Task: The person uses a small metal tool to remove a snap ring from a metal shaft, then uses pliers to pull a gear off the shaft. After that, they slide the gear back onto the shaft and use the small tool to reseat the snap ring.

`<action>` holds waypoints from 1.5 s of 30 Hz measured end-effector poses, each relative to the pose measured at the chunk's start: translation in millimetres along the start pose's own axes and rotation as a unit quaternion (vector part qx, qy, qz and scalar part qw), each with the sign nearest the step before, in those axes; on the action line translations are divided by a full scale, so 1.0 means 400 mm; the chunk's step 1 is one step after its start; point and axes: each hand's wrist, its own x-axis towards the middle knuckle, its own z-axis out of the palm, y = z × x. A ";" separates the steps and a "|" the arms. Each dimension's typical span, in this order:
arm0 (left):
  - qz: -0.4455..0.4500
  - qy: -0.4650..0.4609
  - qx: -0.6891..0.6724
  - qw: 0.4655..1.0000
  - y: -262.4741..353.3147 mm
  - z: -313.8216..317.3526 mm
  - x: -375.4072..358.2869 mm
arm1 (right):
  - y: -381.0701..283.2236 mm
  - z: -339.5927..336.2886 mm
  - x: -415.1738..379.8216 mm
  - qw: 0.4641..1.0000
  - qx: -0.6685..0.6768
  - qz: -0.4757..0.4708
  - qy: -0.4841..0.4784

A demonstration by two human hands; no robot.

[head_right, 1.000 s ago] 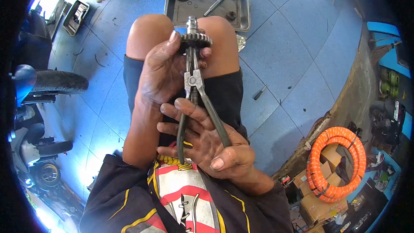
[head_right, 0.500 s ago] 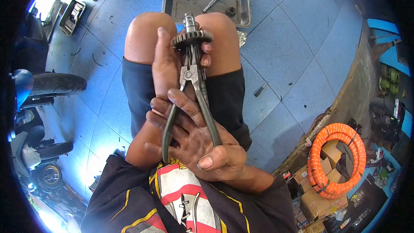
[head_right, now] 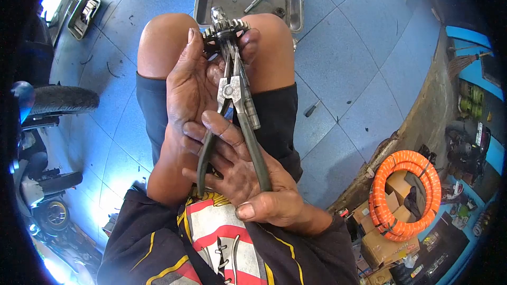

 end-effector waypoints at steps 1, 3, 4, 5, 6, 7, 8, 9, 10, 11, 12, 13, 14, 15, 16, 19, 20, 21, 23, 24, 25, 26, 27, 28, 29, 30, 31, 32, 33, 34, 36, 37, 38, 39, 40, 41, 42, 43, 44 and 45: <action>-0.003 0.022 0.018 1.000 0.000 0.008 -0.004 | -0.001 0.001 0.002 1.000 -0.003 0.003 -0.006; -0.005 0.043 0.039 0.998 0.005 0.007 -0.008 | -0.001 0.009 0.006 1.000 0.001 0.007 -0.005; -0.018 0.020 0.007 1.000 0.007 -0.006 -0.011 | 0.000 0.012 0.007 1.000 0.004 0.011 -0.001; -0.031 -0.003 -0.026 0.999 0.009 -0.012 -0.013 | 0.001 0.012 0.009 1.000 0.005 0.009 -0.002; -0.033 -0.004 -0.024 0.999 0.011 -0.010 -0.014 | 0.002 0.013 0.011 1.000 0.013 0.011 -0.003; -0.037 -0.016 -0.041 0.998 0.011 -0.008 -0.016 | 0.002 0.013 0.012 1.000 0.021 0.013 -0.005; -0.041 -0.026 -0.058 0.997 0.010 -0.006 -0.018 | 0.001 0.014 0.013 1.000 0.021 0.011 -0.006; -0.042 -0.027 -0.057 0.997 0.009 -0.001 -0.021 | 0.000 0.015 0.014 0.999 0.029 0.016 -0.007; -0.032 -0.010 -0.030 0.999 0.008 0.006 -0.024 | 0.001 0.017 0.014 0.999 0.037 0.020 -0.007; -0.022 0.008 -0.002 1.000 0.009 0.010 -0.024 | 0.004 0.017 0.015 0.999 0.037 0.018 -0.008; -0.024 0.007 0.000 1.000 0.011 0.005 -0.024 | 0.009 0.015 0.015 0.999 0.035 0.013 -0.015; -0.040 -0.034 -0.050 0.997 0.014 -0.005 -0.024 | 0.014 0.014 0.015 0.999 0.033 0.007 -0.022; -0.057 -0.075 -0.100 0.990 0.016 -0.010 -0.023 | 0.018 0.014 0.016 0.999 0.034 0.005 -0.023; -0.059 -0.075 -0.099 0.991 0.018 -0.010 -0.024 | 0.023 0.013 0.017 0.999 0.030 -0.002 -0.023; -0.065 -0.063 -0.110 0.990 0.018 -0.009 -0.026 | 0.025 0.014 0.017 0.999 0.025 -0.010 -0.022; -0.068 -0.051 -0.114 0.990 0.018 -0.009 -0.029 | 0.022 0.019 0.019 1.000 0.021 -0.007 -0.015; -0.064 -0.048 -0.107 0.991 0.018 -0.010 -0.029 | 0.021 0.020 0.019 1.000 0.021 -0.008 -0.015; -0.065 -0.049 -0.107 0.991 0.018 -0.009 -0.029 | 0.020 0.021 0.019 0.999 0.033 -0.005 -0.021; -0.057 -0.028 -0.104 0.993 0.016 -0.007 -0.029 | 0.020 0.021 0.018 0.999 0.044 -0.003 -0.028; -0.057 -0.028 -0.104 0.993 0.016 -0.008 -0.031 | 0.020 0.021 0.018 0.999 0.043 -0.003 -0.028; -0.061 -0.034 -0.109 0.992 0.016 -0.008 -0.032 | 0.020 0.021 0.018 0.999 0.042 -0.003 -0.028; -0.064 -0.040 -0.113 0.991 0.017 -0.009 -0.033 | 0.020 0.022 0.017 0.999 0.042 -0.003 -0.028; -0.064 -0.040 -0.113 0.991 0.019 -0.011 -0.033 | 0.020 0.023 0.016 0.999 0.040 -0.002 -0.026; -0.067 -0.045 -0.112 0.990 0.021 -0.011 -0.034 | 0.021 0.024 0.016 0.999 0.038 -0.002 -0.025; -0.070 -0.049 -0.110 0.990 0.022 -0.012 -0.034 | 0.023 0.023 0.014 0.999 0.038 -0.002 -0.025; -0.070 -0.050 -0.110 0.990 0.020 -0.012 -0.033 | 0.027 0.020 0.012 0.999 0.023 -0.007 -0.024; -0.057 -0.052 -0.102 0.992 0.017 -0.013 -0.032 | 0.029 0.018 0.011 1.000 0.008 -0.011 -0.022; -0.044 -0.054 -0.095 0.993 0.014 -0.014 -0.032 | 0.030 0.017 0.012 1.000 0.008 -0.012 -0.022; -0.045 -0.054 -0.095 0.993 0.014 -0.016 -0.032 | 0.029 0.016 0.013 1.000 0.013 -0.009 -0.022; -0.053 -0.070 -0.114 0.990 0.015 -0.019 -0.032 | 0.029 0.015 0.014 1.000 0.018 -0.006 -0.021; -0.060 -0.086 -0.132 0.986 0.016 -0.019 -0.030 | 0.024 0.019 0.014 1.000 0.014 -0.005 -0.020; -0.056 -0.068 -0.119 0.989 0.016 -0.018 -0.030 | 0.021 0.020 0.014 1.000 0.011 -0.002 -0.018; -0.052 -0.049 -0.105 0.992 0.017 -0.018 -0.031 | 0.022 0.020 0.013 1.000 0.012 -0.001 -0.019; -0.052 -0.048 -0.104 0.992 0.017 -0.020 -0.031 | 0.023 0.020 0.012 1.000 0.011 -0.007 -0.018; -0.058 -0.066 -0.115 0.989 0.017 -0.023 -0.030 | 0.023 0.020 0.011 1.000 0.011 -0.012 -0.017; -0.064 -0.085 -0.126 0.986 0.017 -0.026 -0.028 | 0.024 0.019 0.011 1.000 0.011 -0.012 -0.018; -0.064 -0.085 -0.126 0.986 0.018 -0.028 -0.027 | 0.024 0.018 0.011 1.000 0.009 -0.013 -0.016; -0.065 -0.093 -0.122 0.986 0.019 -0.029 -0.025 | 0.023 0.018 0.011 1.000 0.007 -0.014 -0.015; -0.065 -0.099 -0.119 0.986 0.020 -0.030 -0.025 | 0.022 0.018 0.011 1.000 0.007 -0.013 -0.015; -0.064 -0.099 -0.118 0.986 0.019 -0.028 -0.026 | 0.020 0.017 0.011 1.000 0.006 -0.012 -0.016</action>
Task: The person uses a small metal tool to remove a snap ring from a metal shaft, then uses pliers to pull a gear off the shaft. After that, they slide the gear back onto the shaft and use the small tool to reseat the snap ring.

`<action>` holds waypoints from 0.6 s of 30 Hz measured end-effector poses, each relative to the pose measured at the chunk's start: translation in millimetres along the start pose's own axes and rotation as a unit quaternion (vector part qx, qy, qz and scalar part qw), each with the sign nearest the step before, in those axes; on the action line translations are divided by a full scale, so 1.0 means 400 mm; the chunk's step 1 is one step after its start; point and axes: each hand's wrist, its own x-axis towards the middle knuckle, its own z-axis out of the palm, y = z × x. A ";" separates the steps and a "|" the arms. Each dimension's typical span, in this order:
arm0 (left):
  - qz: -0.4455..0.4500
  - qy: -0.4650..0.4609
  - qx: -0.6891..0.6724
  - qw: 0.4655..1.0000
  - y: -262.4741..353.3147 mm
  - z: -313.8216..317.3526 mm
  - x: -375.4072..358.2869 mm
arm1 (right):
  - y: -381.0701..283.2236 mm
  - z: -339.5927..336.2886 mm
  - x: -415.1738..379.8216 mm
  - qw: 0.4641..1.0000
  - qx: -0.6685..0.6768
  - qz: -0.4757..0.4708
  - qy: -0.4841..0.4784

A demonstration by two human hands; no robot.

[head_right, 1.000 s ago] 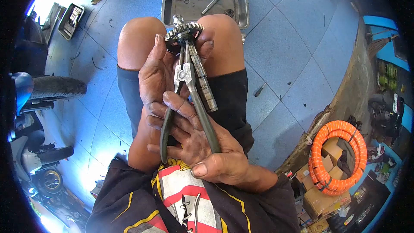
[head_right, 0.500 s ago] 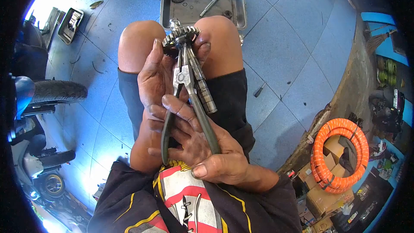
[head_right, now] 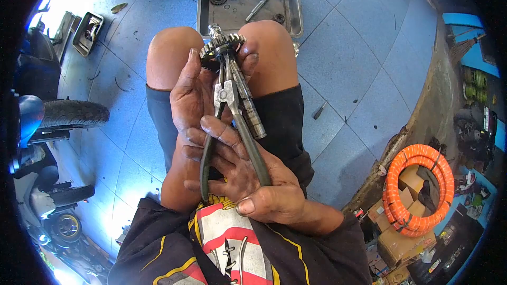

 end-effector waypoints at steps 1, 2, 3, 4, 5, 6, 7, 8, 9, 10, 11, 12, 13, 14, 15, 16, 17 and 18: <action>0.005 0.021 0.005 1.000 -0.003 0.005 0.000 | 0.000 0.000 0.000 1.000 -0.001 0.001 0.000; 0.009 0.041 0.010 0.999 -0.005 0.007 0.000 | 0.000 -0.002 0.000 1.000 -0.001 0.001 -0.001; 0.010 0.041 0.010 0.999 -0.004 0.005 0.000 | 0.002 -0.004 0.000 1.000 0.003 0.000 -0.004; 0.005 0.026 0.005 1.000 -0.004 0.002 -0.001 | 0.003 -0.006 0.000 1.000 0.007 -0.001 -0.007; 0.001 0.011 0.001 1.000 -0.003 0.000 -0.001 | 0.004 -0.007 -0.001 1.000 0.007 -0.001 -0.007; 0.001 0.010 0.001 1.000 -0.004 0.002 -0.001 | 0.004 -0.008 -0.003 1.000 0.004 -0.002 -0.007; 0.011 0.027 0.020 0.999 -0.006 0.004 0.000 | 0.005 -0.009 -0.003 1.000 0.000 -0.004 -0.008; 0.022 0.044 0.038 0.998 -0.008 0.005 0.001 | 0.006 -0.009 -0.003 1.000 -0.001 -0.004 -0.008; 0.022 0.044 0.039 0.998 -0.008 0.005 0.001 | 0.008 -0.009 -0.002 1.000 0.002 -0.006 -0.012; 0.018 0.038 0.032 0.999 -0.007 0.005 0.001 | 0.009 -0.010 -0.002 1.000 0.005 -0.007 -0.015; 0.015 0.032 0.025 0.999 -0.005 0.004 0.000 | 0.010 -0.011 0.000 1.000 0.005 -0.007 -0.016; 0.014 0.033 0.025 0.999 -0.004 0.001 -0.001 | 0.010 -0.012 0.001 1.000 0.009 -0.006 -0.009; 0.013 0.025 0.021 0.999 -0.003 -0.003 0.000 | 0.009 -0.013 0.002 1.000 0.012 -0.005 -0.003; 0.011 0.018 0.016 1.000 -0.005 -0.005 0.000 | 0.008 -0.014 -0.001 1.000 0.012 -0.006 -0.003; 0.011 0.018 0.017 1.000 -0.005 -0.004 0.000 | 0.009 -0.014 -0.001 1.000 0.011 -0.007 -0.003; 0.010 0.024 0.019 0.999 -0.004 -0.001 0.000 | 0.009 -0.015 -0.001 1.000 0.009 -0.008 -0.003; 0.008 0.029 0.022 0.999 -0.004 0.000 0.000 | 0.009 -0.014 0.000 1.000 0.009 -0.008 -0.003; 0.008 0.028 0.021 0.999 -0.004 -0.003 -0.001 | 0.010 -0.014 0.001 1.000 0.016 -0.009 -0.005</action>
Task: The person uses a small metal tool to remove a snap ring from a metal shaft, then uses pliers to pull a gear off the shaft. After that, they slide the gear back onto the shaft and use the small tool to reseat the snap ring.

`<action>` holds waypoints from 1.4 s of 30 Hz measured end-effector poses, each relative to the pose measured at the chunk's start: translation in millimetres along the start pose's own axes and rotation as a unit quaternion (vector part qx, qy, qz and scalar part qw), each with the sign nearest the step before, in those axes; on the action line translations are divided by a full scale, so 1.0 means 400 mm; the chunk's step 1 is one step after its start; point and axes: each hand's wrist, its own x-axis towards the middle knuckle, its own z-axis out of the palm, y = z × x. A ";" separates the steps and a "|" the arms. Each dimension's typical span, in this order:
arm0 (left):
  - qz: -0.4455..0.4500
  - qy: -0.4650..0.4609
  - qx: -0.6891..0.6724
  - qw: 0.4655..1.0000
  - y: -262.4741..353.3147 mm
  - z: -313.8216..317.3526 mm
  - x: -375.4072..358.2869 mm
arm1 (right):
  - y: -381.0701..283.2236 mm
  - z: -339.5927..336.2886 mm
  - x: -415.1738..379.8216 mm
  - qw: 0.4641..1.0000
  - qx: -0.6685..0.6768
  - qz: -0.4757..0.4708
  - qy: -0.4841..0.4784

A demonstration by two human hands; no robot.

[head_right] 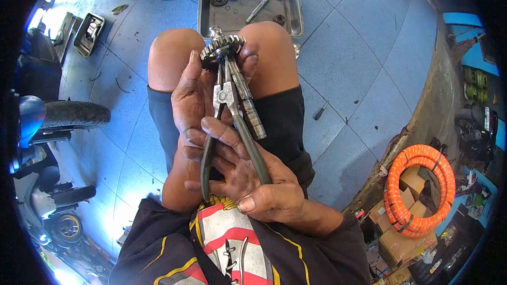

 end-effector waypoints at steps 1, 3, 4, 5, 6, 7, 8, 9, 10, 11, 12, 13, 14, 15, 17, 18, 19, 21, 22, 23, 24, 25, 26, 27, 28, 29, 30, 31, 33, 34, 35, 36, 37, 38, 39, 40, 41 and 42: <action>-0.005 -0.015 -0.007 1.000 0.001 -0.007 0.000 | 0.000 0.000 0.001 1.000 0.007 -0.001 -0.001; -0.010 -0.031 -0.012 0.999 0.002 -0.008 0.001 | 0.002 0.000 -0.001 1.000 -0.005 -0.001 -0.005; -0.003 -0.016 -0.012 1.000 0.001 -0.003 0.000 | 0.003 0.001 -0.003 1.000 -0.016 0.000 -0.008; 0.003 -0.001 -0.012 1.000 -0.001 -0.001 -0.002 | 0.004 0.001 -0.003 1.000 -0.016 0.000 -0.008; 0.002 -0.001 -0.012 1.000 -0.001 -0.003 -0.002 | 0.003 0.001 -0.004 1.000 -0.017 -0.001 -0.002; 0.000 -0.015 -0.009 1.000 0.001 -0.007 0.000 | 0.002 0.001 -0.004 1.000 -0.020 -0.002 0.004; -0.002 -0.028 -0.006 1.000 0.002 -0.009 0.001 | 0.000 0.003 -0.004 1.000 -0.020 -0.002 0.003; -0.002 -0.028 -0.006 1.000 0.002 -0.008 0.000 | -0.002 0.005 -0.003 1.000 -0.017 0.002 0.007; 0.003 -0.022 0.003 1.000 0.001 -0.008 0.001 | -0.003 0.007 -0.002 1.000 -0.015 0.005 0.010; 0.007 -0.017 0.012 1.000 0.000 -0.007 0.002 | -0.005 0.005 -0.001 1.000 -0.016 0.005 0.010; 0.007 -0.018 0.012 1.000 0.000 -0.006 0.003 | -0.006 0.003 0.000 1.000 0.000 0.006 -0.004; 0.008 -0.013 0.013 1.000 0.001 -0.006 0.003 | -0.006 0.002 0.001 1.000 0.016 0.006 -0.018; 0.008 -0.008 0.013 1.000 0.001 -0.006 0.003 | -0.006 0.002 0.000 1.000 0.016 0.006 -0.018; 0.008 -0.008 0.014 1.000 0.002 -0.006 0.002 | -0.007 0.002 -0.001 1.000 0.013 0.008 -0.014; 0.005 -0.007 0.020 1.000 0.002 -0.006 0.001 | -0.007 0.002 -0.003 1.000 0.010 0.011 -0.010; 0.005 -0.007 0.020 1.000 0.002 -0.007 0.001 | -0.006 0.001 -0.004 1.000 -0.003 0.010 0.002; 0.004 -0.009 0.017 1.000 0.002 -0.010 0.002 | -0.005 0.001 -0.004 1.000 -0.017 0.009 0.014; 0.003 -0.010 0.013 1.000 0.000 -0.012 0.002 | -0.004 0.001 -0.003 1.000 -0.017 0.008 0.014; 0.005 -0.011 0.011 1.000 0.000 -0.012 0.002 | -0.005 0.000 -0.002 1.000 -0.016 0.007 0.013; 0.006 -0.011 0.009 1.000 -0.001 -0.012 0.002 | -0.005 -0.001 -0.002 1.000 -0.016 0.006 0.013; 0.006 -0.012 0.010 1.000 0.001 -0.015 0.003 | -0.004 -0.003 -0.002 1.000 -0.013 0.007 0.010; 0.003 -0.021 0.006 1.000 0.003 -0.019 0.003 | -0.004 -0.004 -0.001 1.000 -0.010 0.008 0.008; 0.000 -0.030 0.003 1.000 0.004 -0.021 0.004 | -0.004 -0.006 -0.001 1.000 -0.010 0.008 0.008; -0.001 -0.030 0.004 1.000 0.004 -0.018 0.003 | -0.006 -0.007 0.001 1.000 0.009 0.009 -0.008; -0.001 -0.019 0.002 1.000 0.002 -0.012 0.002 | -0.008 -0.008 0.002 0.999 0.027 0.011 -0.024; -0.001 -0.008 0.000 1.000 0.001 -0.008 0.000 | -0.009 -0.008 0.002 0.999 0.027 0.010 -0.024; -0.001 -0.008 0.000 1.000 0.001 -0.006 -0.001 | -0.010 -0.008 0.002 0.999 0.037 0.014 -0.030; -0.010 -0.011 -0.023 1.000 0.002 -0.004 -0.003 | -0.012 -0.007 0.001 0.998 0.046 0.018 -0.036; -0.019 -0.012 -0.045 0.999 0.001 -0.003 -0.003 | -0.016 0.000 -0.003 0.998 0.054 0.023 -0.031; -0.017 -0.021 -0.040 0.999 0.000 -0.003 -0.002 | -0.017 0.002 -0.005 0.997 0.062 0.028 -0.027; -0.014 -0.029 -0.034 0.999 -0.001 -0.002 -0.001 | -0.017 0.002 -0.005 0.997 0.062 0.028 -0.027; -0.014 -0.029 -0.034 0.999 -0.002 -0.002 -0.001 | -0.017 0.001 -0.006 0.997 0.067 0.030 -0.028; -0.012 -0.029 -0.031 0.999 -0.002 -0.002 -0.001 | -0.017 0.000 -0.006 0.996 0.073 0.032 -0.029; -0.010 -0.028 -0.027 0.999 -0.003 -0.002 -0.001 | -0.014 0.001 -0.006 0.996 0.072 0.031 -0.029; -0.010 -0.029 -0.027 0.999 -0.003 -0.003 0.000 | -0.009 0.002 -0.005 0.997 0.073 0.024 -0.029; -0.011 -0.036 -0.022 0.999 -0.002 -0.007 0.002 | -0.004 0.002 -0.004 0.997 0.075 0.017 -0.029; -0.012 -0.043 -0.017 0.999 -0.001 -0.009 0.001 | -0.001 0.001 -0.003 0.997 0.075 0.017 -0.029; -0.012 -0.042 -0.017 0.999 -0.002 -0.008 0.001 | 0.001 -0.001 -0.002 0.996 0.083 0.016 -0.032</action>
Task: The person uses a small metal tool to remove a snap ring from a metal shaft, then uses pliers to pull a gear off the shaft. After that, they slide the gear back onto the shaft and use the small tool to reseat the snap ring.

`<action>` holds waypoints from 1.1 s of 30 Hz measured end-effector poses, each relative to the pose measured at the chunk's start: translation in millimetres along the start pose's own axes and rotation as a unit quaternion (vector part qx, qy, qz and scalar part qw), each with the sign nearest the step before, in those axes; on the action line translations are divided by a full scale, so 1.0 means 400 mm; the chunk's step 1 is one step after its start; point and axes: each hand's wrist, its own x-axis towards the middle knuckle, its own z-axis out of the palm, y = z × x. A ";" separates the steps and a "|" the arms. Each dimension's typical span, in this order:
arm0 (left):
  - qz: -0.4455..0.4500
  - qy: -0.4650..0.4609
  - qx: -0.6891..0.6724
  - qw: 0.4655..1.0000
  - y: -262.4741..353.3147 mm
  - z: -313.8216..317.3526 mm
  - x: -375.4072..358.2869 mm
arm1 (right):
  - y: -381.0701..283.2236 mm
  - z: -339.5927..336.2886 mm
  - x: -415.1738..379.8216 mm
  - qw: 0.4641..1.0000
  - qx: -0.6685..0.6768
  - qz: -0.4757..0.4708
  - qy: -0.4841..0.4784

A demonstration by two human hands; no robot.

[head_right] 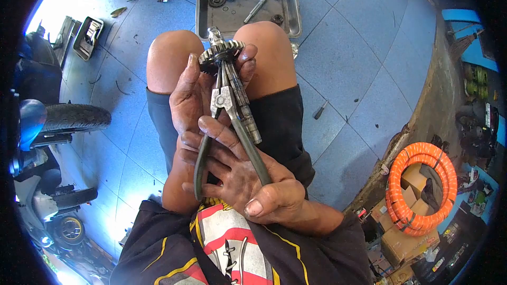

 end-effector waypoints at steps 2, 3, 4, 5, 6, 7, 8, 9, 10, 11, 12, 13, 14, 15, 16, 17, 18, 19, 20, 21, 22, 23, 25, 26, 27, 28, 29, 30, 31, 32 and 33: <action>0.011 0.012 0.020 1.000 -0.002 0.002 0.000 | 0.001 -0.002 0.000 1.000 0.008 -0.001 -0.003; 0.011 0.011 0.020 1.000 -0.001 0.002 0.000 | -0.001 -0.003 0.000 1.000 0.009 0.004 -0.003; 0.006 0.003 0.006 1.000 -0.001 0.002 -0.001 | -0.003 -0.003 -0.001 1.000 0.010 0.009 -0.004; 0.001 -0.006 -0.007 1.000 0.000 0.002 -0.001 | -0.005 -0.002 -0.003 1.000 0.010 0.008 -0.004; 0.001 -0.007 -0.007 1.000 0.000 0.004 0.000 | -0.009 -0.001 -0.006 1.000 0.024 0.012 -0.006; 0.002 -0.001 -0.011 1.000 0.000 0.005 0.000 | -0.011 0.000 -0.008 0.999 0.039 0.017 -0.009; 0.003 0.004 -0.015 1.000 0.000 0.006 -0.001 | -0.013 0.001 -0.009 0.999 0.039 0.017 -0.009; 0.003 0.003 -0.015 1.000 0.001 0.006 -0.001 | -0.014 0.001 -0.010 0.999 0.045 0.017 -0.012; 0.004 0.003 -0.009 1.000 0.003 0.005 0.000 | -0.015 0.001 -0.011 0.998 0.051 0.016 -0.015; 0.004 0.003 -0.004 1.000 0.003 0.005 -0.001 | -0.014 0.001 -0.011 0.998 0.051 0.016 -0.015; 0.004 0.003 -0.004 1.000 0.001 0.006 -0.001 | -0.013 0.002 -0.010 0.999 0.044 0.016 -0.010; 0.005 0.005 -0.005 1.000 -0.001 0.007 -0.001 | -0.013 0.002 -0.009 0.999 0.037 0.017 -0.007; 0.007 0.006 -0.006 1.000 -0.003 0.007 -0.001 | -0.010 0.002 -0.008 0.999 0.037 0.018 -0.007; 0.007 0.007 -0.006 1.000 -0.003 0.007 -0.001 | -0.007 0.001 -0.007 0.999 0.037 0.015 -0.007; 0.004 0.002 -0.013 1.000 -0.004 0.005 -0.001 | -0.005 0.000 -0.007 0.999 0.036 0.013 -0.007; 0.001 -0.003 -0.020 1.000 -0.004 0.005 -0.001 | -0.004 0.000 -0.007 0.999 0.037 0.013 -0.007; 0.002 -0.003 -0.020 1.000 -0.004 0.006 -0.001 | -0.004 -0.001 -0.007 0.999 0.040 0.013 -0.010; 0.006 0.005 -0.009 1.000 -0.004 0.009 -0.001 | -0.003 -0.003 -0.006 0.999 0.044 0.014 -0.013; 0.010 0.013 0.001 1.000 -0.004 0.011 -0.002 | -0.003 -0.006 -0.007 0.999 0.045 0.014 -0.013; 0.010 0.013 0.001 1.000 -0.002 0.007 -0.002 | -0.003 -0.010 -0.007 0.999 0.033 0.013 -0.035; 0.006 -0.003 0.001 1.000 0.000 0.000 -0.001 | -0.005 -0.013 -0.008 0.998 0.021 0.011 -0.056; 0.001 -0.019 0.000 1.000 0.002 -0.004 -0.001 | -0.008 -0.014 -0.008 0.998 0.021 0.011 -0.056; 0.003 -0.020 0.004 1.000 0.003 0.000 -0.003 | -0.015 -0.016 -0.009 0.997 0.035 0.024 -0.069; 0.005 -0.022 0.008 1.000 0.002 0.003 -0.003 | -0.015 -0.018 -0.011 0.997 0.035 0.024 -0.068; 0.005 -0.022 0.007 1.000 -0.001 0.008 -0.002 | -0.015 -0.020 -0.013 0.996 0.039 0.023 -0.072; 0.011 0.004 0.026 1.000 -0.004 0.015 0.000 | -0.015 -0.021 -0.015 0.996 0.042 0.023 -0.076; 0.018 0.030 0.045 0.998 -0.005 0.018 0.001 | -0.014 -0.019 -0.016 0.996 0.042 0.024 -0.076; 0.018 0.030 0.045 0.998 -0.003 0.015 -0.001 | -0.013 -0.015 -0.018 0.998 0.045 0.020 -0.051; 0.007 0.032 0.069 0.997 0.000 0.009 -0.002 | -0.012 -0.013 -0.019 0.998 0.046 0.017 -0.025; -0.004 0.035 0.093 0.995 0.001 0.006 -0.003 | -0.012 -0.023 -0.017 0.998 0.046 0.018 -0.025; -0.003 0.035 0.093 0.995 0.001 0.006 -0.003 | -0.010 -0.044 -0.016 0.999 0.030 0.006 -0.042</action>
